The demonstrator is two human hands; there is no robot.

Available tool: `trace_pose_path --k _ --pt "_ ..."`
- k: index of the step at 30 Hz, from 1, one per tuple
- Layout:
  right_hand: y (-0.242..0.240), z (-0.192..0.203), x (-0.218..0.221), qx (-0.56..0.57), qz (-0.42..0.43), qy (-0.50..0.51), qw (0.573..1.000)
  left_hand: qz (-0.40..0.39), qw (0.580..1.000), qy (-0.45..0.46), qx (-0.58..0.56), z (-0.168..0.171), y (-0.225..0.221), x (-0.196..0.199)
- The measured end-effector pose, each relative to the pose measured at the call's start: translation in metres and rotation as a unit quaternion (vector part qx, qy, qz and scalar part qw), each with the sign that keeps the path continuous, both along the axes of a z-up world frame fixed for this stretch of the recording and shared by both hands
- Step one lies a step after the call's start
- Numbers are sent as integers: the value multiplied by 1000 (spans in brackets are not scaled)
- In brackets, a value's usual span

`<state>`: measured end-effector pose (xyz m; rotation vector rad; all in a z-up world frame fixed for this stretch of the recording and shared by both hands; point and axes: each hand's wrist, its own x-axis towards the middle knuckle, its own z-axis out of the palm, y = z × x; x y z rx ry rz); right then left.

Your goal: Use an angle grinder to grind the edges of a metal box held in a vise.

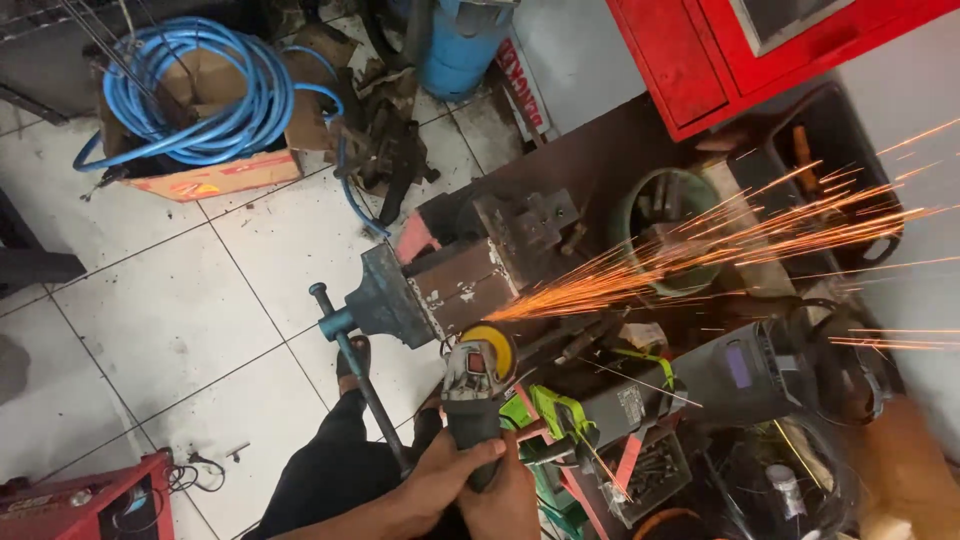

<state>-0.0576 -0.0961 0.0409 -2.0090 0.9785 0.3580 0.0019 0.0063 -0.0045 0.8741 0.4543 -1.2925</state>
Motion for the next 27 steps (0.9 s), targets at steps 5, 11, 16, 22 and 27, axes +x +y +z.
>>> trace_pose_path --k 5,11,16,22,27 --pt "3 5 0 -6 3 55 998 -4 1000 25 3 1 1 -2" --pt "-10 -26 -30 -21 -3 38 999 -1 999 -19 -43 -1 -5 -10" --pt "-29 -34 -45 122 -61 -53 989 -27 992 -114 -51 11 -13 -12" --pt "-58 -52 -75 334 -79 -187 920 -62 993 -84 -48 28 -27 -1" --pt "-79 -70 -87 405 -244 -34 881 -48 998 -43 -8 33 -45 -8"
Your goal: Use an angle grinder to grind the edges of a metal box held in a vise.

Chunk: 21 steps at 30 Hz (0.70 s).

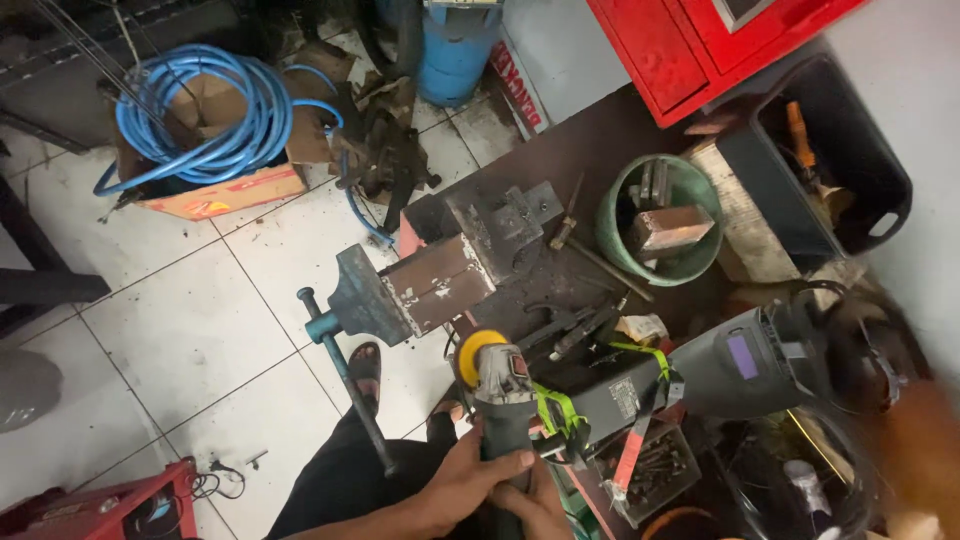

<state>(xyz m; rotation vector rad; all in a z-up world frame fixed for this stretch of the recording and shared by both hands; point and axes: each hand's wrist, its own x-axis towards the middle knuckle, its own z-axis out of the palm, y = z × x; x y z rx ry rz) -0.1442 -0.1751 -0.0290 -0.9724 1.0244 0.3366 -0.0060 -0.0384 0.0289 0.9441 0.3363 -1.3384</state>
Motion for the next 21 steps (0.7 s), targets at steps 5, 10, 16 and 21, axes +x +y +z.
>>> trace_pose_path --k 5,10,16,21 --pt "-16 16 14 54 15 37 998 27 999 -28 8 1 -17 -2" --pt "-38 2 15 60 28 -13 998 10 998 -6 68 3 -32 3" --pt "-52 23 41 45 119 8 992 69 995 0 74 4 -41 1" --pt "-61 9 46 23 152 93 984 91 994 -10 53 10 -43 6"
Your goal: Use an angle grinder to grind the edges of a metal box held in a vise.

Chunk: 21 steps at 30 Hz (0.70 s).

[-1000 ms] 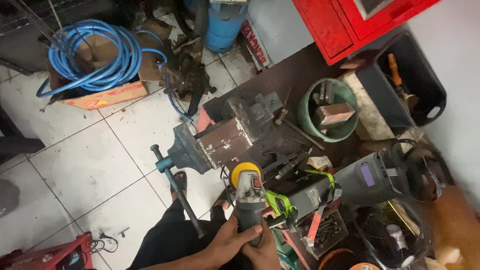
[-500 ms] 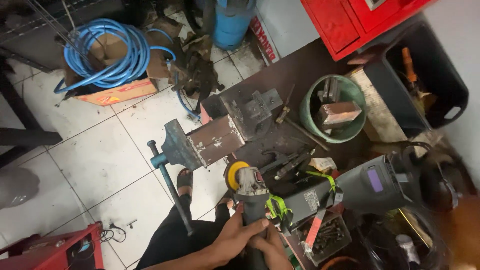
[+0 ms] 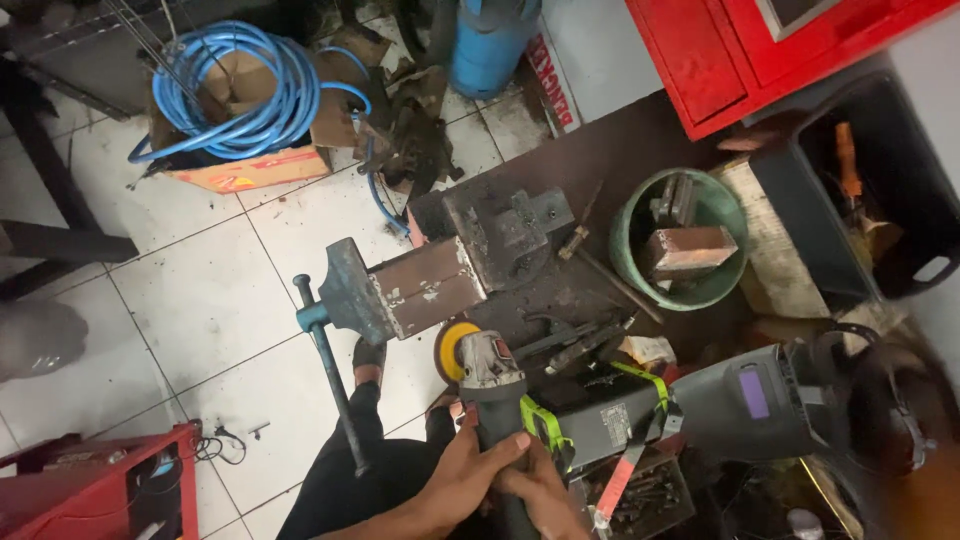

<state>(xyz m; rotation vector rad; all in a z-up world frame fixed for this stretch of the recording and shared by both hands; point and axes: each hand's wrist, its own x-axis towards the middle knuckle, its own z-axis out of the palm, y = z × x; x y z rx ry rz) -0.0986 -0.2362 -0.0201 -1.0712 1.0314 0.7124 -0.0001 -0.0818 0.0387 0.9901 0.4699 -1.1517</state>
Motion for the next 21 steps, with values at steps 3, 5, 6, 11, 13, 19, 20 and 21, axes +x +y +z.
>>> trace_pose_path --k 3,5,6,11,13,19,20,21 --pt "2 5 4 46 -26 -58 997 13 1000 13 -9 -24 -3 -11" --pt "-2 -1 3 44 -19 -69 996 28 999 8 -21 -22 -5 -11" --pt "-4 -3 1 41 -14 -78 996 41 999 5 -32 -20 -5 -12" --pt "-4 11 10 29 10 -23 999 44 999 4 -14 4 -5 0" --pt "-3 18 17 13 17 -4 1000 45 999 -3 -12 6 -7 1" --pt "-5 17 14 36 -23 -30 999 58 998 -11 -23 2 -11 0" --pt "-9 13 14 33 -27 -40 998 45 999 8 -5 3 -13 2" --pt "-13 8 15 30 -31 -50 998 31 999 26 13 4 -14 5"
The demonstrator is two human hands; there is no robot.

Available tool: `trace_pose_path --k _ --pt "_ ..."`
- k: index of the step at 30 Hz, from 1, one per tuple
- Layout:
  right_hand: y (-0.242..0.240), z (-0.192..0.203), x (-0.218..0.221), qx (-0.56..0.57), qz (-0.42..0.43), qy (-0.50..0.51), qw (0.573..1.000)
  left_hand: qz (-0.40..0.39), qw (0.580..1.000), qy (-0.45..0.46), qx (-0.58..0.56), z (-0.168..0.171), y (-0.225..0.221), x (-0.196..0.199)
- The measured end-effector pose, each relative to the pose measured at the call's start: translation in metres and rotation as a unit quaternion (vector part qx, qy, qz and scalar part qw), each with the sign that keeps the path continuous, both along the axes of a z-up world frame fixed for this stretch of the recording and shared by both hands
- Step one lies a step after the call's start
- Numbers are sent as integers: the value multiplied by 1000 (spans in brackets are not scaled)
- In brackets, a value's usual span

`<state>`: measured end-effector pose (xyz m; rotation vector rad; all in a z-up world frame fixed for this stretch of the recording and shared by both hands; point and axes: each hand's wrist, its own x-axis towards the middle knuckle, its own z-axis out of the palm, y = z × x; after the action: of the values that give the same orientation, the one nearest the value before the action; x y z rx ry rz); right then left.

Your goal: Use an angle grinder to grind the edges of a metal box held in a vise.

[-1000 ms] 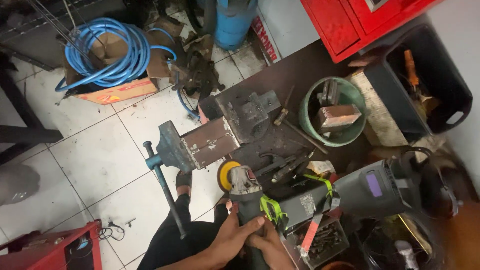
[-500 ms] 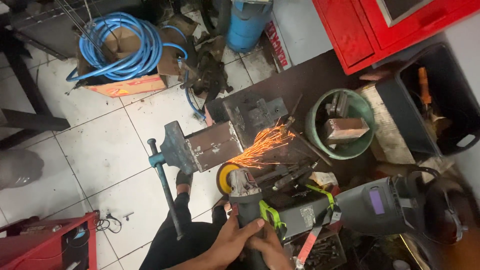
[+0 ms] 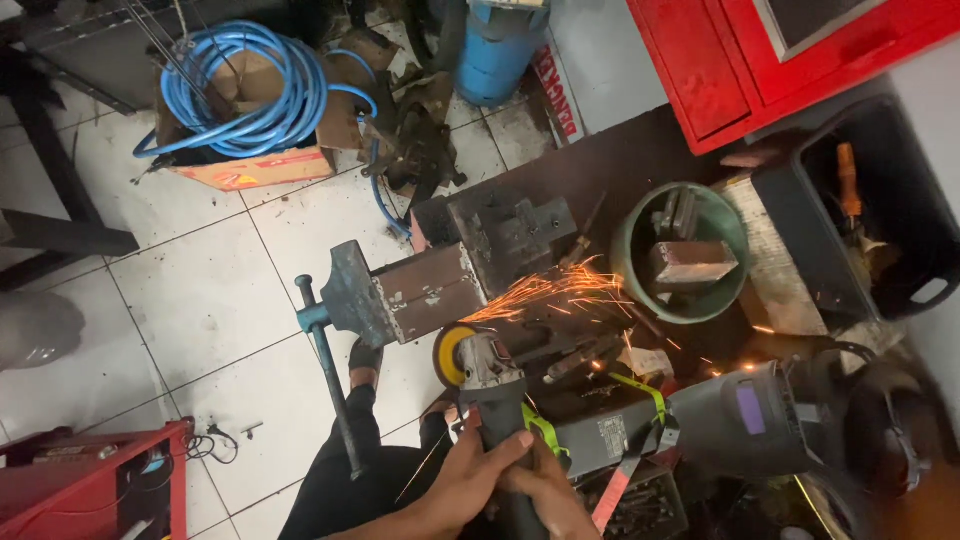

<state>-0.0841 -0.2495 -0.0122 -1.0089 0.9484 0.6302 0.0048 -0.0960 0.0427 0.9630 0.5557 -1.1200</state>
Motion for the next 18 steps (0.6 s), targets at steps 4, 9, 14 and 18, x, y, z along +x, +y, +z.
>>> trace_pose_path --k 4,9,14,18 --pt "-9 2 6 20 42 5 999 17 1000 13 -1 -7 -6 -5" --pt "-20 2 7 18 42 51 998 59 998 -11 -21 -10 -13 -12" --pt "-27 4 16 6 76 27 997 80 996 -25 -27 -7 -19 -8" --pt "-28 12 18 4 73 7 997 67 998 -7 -14 -4 -22 -6"
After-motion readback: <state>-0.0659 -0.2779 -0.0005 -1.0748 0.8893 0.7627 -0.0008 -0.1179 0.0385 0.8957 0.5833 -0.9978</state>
